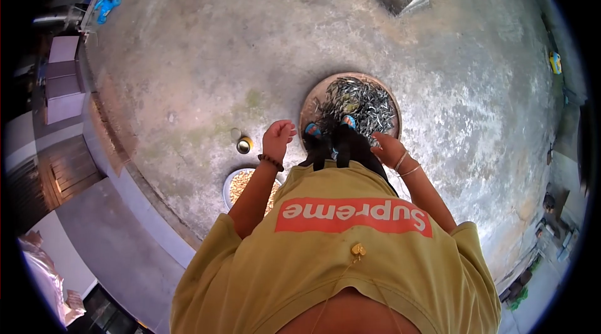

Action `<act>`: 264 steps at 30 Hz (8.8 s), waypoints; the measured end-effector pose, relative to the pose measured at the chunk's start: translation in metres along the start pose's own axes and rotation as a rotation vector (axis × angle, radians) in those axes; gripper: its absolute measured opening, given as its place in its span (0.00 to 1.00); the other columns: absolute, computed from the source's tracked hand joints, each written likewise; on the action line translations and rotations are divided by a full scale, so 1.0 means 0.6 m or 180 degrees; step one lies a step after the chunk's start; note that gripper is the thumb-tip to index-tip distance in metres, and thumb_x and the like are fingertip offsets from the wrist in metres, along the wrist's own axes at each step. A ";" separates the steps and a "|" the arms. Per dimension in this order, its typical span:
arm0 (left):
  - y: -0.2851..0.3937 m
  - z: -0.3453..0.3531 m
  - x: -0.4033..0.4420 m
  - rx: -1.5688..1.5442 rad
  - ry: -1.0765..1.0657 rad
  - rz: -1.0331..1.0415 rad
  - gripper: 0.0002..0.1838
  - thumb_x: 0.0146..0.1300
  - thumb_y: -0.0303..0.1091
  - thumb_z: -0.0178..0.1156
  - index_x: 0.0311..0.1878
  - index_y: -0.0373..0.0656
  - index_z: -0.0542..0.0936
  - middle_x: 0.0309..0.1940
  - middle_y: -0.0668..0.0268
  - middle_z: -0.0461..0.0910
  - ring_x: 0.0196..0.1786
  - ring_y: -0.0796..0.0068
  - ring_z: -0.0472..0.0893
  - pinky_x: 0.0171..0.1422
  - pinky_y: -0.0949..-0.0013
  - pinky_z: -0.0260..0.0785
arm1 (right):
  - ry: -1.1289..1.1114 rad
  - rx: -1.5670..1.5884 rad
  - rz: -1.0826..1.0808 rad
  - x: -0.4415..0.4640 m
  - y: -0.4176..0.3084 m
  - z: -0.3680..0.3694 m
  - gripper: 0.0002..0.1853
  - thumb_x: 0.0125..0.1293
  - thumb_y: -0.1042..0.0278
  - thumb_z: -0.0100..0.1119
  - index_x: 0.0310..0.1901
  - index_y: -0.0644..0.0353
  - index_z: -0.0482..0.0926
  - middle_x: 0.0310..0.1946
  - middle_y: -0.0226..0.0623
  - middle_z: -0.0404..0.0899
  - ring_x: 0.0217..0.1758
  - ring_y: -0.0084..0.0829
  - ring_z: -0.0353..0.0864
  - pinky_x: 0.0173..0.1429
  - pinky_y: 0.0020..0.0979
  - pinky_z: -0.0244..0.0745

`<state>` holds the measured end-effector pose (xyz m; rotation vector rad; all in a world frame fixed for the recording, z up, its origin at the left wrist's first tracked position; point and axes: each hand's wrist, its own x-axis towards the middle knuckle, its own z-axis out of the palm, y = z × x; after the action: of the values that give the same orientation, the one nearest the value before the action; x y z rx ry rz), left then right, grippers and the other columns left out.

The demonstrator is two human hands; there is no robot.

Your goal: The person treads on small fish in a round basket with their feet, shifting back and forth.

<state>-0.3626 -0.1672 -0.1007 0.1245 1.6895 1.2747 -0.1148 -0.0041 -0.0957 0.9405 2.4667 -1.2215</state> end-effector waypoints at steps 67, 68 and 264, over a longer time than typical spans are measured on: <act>0.148 0.071 0.220 0.0653 -0.0872 -0.0143 0.10 0.51 0.31 0.44 0.36 0.39 0.67 0.31 0.64 0.71 0.32 0.77 0.72 0.33 0.79 0.63 | 0.0619 0.0224 0.0848 0.083 -0.010 -0.076 0.19 0.43 0.66 0.51 0.40 0.60 0.63 0.32 0.47 0.68 0.35 0.43 0.68 0.39 0.35 0.63; 0.148 0.072 0.219 0.0673 -0.0890 -0.0147 0.10 0.51 0.31 0.44 0.36 0.39 0.67 0.31 0.64 0.71 0.32 0.77 0.72 0.33 0.79 0.63 | 0.0627 0.0235 0.0864 0.080 -0.006 -0.072 0.19 0.43 0.66 0.51 0.40 0.60 0.63 0.32 0.47 0.68 0.35 0.43 0.68 0.39 0.35 0.63; 0.116 0.358 0.204 0.5687 -0.4047 0.1236 0.20 0.46 0.35 0.49 0.44 0.39 0.63 0.40 0.58 0.68 0.39 0.70 0.70 0.42 0.72 0.61 | 0.2290 0.2766 0.3766 -0.189 0.138 0.259 0.10 0.41 0.67 0.48 0.28 0.59 0.70 0.25 0.45 0.71 0.33 0.41 0.69 0.38 0.31 0.64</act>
<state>-0.2991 0.0815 -0.1170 1.8567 1.0521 -0.5398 0.0139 -0.1382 -0.1922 2.8227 0.9451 -1.4979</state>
